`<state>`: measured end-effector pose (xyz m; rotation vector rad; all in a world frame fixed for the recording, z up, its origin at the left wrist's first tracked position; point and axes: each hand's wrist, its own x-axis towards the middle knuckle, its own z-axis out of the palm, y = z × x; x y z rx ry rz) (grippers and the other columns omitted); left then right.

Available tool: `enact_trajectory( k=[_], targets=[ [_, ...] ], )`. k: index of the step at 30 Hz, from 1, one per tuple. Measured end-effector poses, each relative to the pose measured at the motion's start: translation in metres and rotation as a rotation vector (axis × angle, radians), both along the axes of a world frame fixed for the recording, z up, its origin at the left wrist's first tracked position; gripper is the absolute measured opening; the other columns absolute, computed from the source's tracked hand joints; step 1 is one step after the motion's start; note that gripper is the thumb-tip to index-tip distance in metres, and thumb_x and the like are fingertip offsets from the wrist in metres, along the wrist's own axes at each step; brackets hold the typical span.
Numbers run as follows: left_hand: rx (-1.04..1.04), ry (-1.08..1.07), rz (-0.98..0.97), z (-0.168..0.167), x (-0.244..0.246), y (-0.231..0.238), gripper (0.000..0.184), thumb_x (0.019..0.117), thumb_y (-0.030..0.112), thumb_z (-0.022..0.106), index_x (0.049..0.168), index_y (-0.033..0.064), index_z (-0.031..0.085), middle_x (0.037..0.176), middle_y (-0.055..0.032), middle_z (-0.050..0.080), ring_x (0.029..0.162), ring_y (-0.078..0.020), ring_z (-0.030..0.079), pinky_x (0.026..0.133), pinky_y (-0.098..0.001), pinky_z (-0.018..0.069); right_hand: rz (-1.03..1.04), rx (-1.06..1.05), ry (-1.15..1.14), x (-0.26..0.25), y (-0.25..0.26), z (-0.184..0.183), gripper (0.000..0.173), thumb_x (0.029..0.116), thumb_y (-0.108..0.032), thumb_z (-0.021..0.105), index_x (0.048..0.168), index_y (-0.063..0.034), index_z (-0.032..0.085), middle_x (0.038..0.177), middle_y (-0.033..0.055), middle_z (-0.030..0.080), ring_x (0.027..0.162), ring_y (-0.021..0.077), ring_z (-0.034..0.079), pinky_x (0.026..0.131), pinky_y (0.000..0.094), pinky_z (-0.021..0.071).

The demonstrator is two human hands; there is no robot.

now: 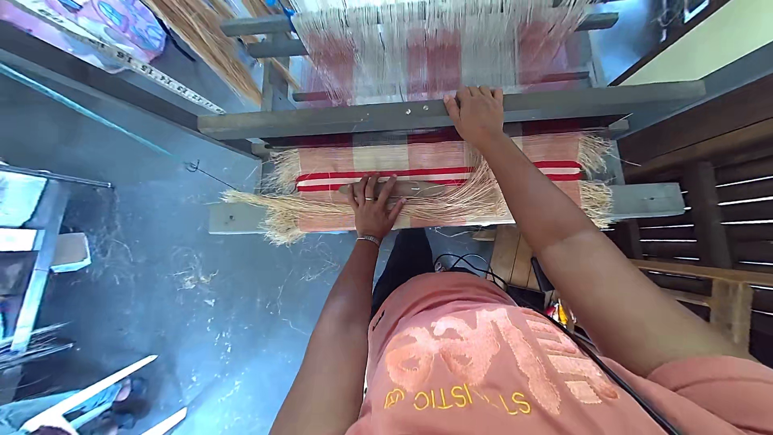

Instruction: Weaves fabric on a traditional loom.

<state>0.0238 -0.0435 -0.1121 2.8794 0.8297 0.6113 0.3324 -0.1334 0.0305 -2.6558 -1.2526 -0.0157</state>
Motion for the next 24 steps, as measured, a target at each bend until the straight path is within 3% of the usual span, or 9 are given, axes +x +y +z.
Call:
enact_trajectory(
  k=[6,12,15,17,19,20,22,23,24],
  targets=[
    [0.016,-0.032,-0.001,0.002,0.001,-0.001,0.058,0.097,0.07,0.045,0.149,0.0456,0.049,0.155,-0.0039,0.048,0.149,-0.0305,0.036,0.121,-0.0658,0.0137,-0.024,0.0,0.038,-0.017,-0.015,0.002,0.066,0.1088,-0.055,0.024,0.125,-0.0037,0.063,0.128,0.0186,0.065,0.128,0.0378,0.055,0.112,0.0579,0.0339],
    [0.015,-0.027,-0.004,-0.001,-0.001,0.0,0.057,0.0973,0.07,0.045,0.15,0.0472,0.047,0.157,-0.0013,0.046,0.15,-0.0279,0.033,0.122,-0.0649,0.0136,0.028,-0.005,0.101,-0.023,-0.025,0.003,0.064,0.1078,-0.056,0.028,0.125,-0.0043,0.063,0.125,0.0188,0.066,0.126,0.0385,0.056,0.108,0.0594,0.0358],
    [-0.022,-0.015,-0.023,-0.001,-0.001,-0.003,0.058,0.0976,0.068,0.047,0.151,0.0445,0.046,0.158,-0.0003,0.044,0.152,-0.0275,0.03,0.122,-0.0654,0.0123,0.137,0.329,0.323,-0.013,-0.051,0.015,0.054,0.1069,-0.049,0.045,0.137,-0.0079,0.061,0.134,0.0162,0.063,0.129,0.0319,0.056,0.113,0.0547,0.04],
    [-0.048,-0.027,-0.038,0.001,0.001,-0.002,0.06,0.0975,0.068,0.046,0.151,0.0429,0.047,0.159,-0.0018,0.043,0.152,-0.0287,0.03,0.122,-0.0661,0.0111,0.167,0.668,0.342,-0.032,-0.081,0.058,0.038,0.1064,-0.036,0.053,0.118,-0.004,0.068,0.118,0.0131,0.067,0.115,0.0224,0.063,0.101,0.0418,0.0525],
    [-0.049,-0.033,-0.041,-0.002,0.0,-0.001,0.06,0.0974,0.068,0.046,0.151,0.042,0.048,0.158,-0.0028,0.044,0.151,-0.0293,0.031,0.121,-0.067,0.0109,0.28,1.008,0.244,-0.072,-0.121,0.112,0.026,0.1051,-0.02,0.057,0.094,0.0006,0.067,0.095,0.01,0.066,0.094,0.0163,0.065,0.085,0.0362,0.0562],
    [-0.045,-0.03,-0.042,-0.004,-0.001,-0.002,0.06,0.0975,0.068,0.046,0.151,0.0415,0.048,0.158,-0.0029,0.043,0.151,-0.0295,0.031,0.121,-0.0672,0.011,0.327,1.134,0.218,-0.098,-0.147,0.138,0.022,0.1038,-0.017,0.056,0.09,-0.0012,0.064,0.092,0.0064,0.065,0.092,0.0135,0.064,0.082,0.0342,0.0558],
    [-0.032,-0.02,-0.035,-0.003,-0.001,-0.002,0.06,0.0975,0.068,0.046,0.151,0.0413,0.047,0.158,-0.0027,0.043,0.152,-0.0298,0.03,0.121,-0.067,0.0101,0.334,1.27,0.249,-0.155,-0.206,0.177,0.02,0.102,-0.023,0.056,0.105,-0.0053,0.065,0.102,-0.0008,0.069,0.1,0.0079,0.066,0.09,0.0286,0.0565],
    [-0.027,-0.02,-0.033,-0.002,0.0,-0.002,0.06,0.0975,0.068,0.046,0.151,0.0412,0.047,0.158,-0.003,0.043,0.152,-0.0304,0.029,0.121,-0.0668,0.0101,0.329,1.359,0.31,-0.178,-0.224,0.19,0.024,0.0998,-0.028,0.057,0.106,-0.0065,0.065,0.094,-0.0042,0.069,0.09,0.004,0.067,0.085,0.0223,0.0579],
    [-0.028,-0.017,-0.034,-0.003,0.001,-0.002,0.061,0.0975,0.069,0.045,0.151,0.041,0.047,0.158,-0.0037,0.043,0.152,-0.0313,0.029,0.121,-0.0667,0.0103,0.336,1.46,0.346,-0.197,-0.235,0.2,0.022,0.0979,-0.023,0.058,0.093,-0.0037,0.065,0.081,-0.0003,0.067,0.082,0.0083,0.067,0.084,0.0251,0.0563]
  ],
)
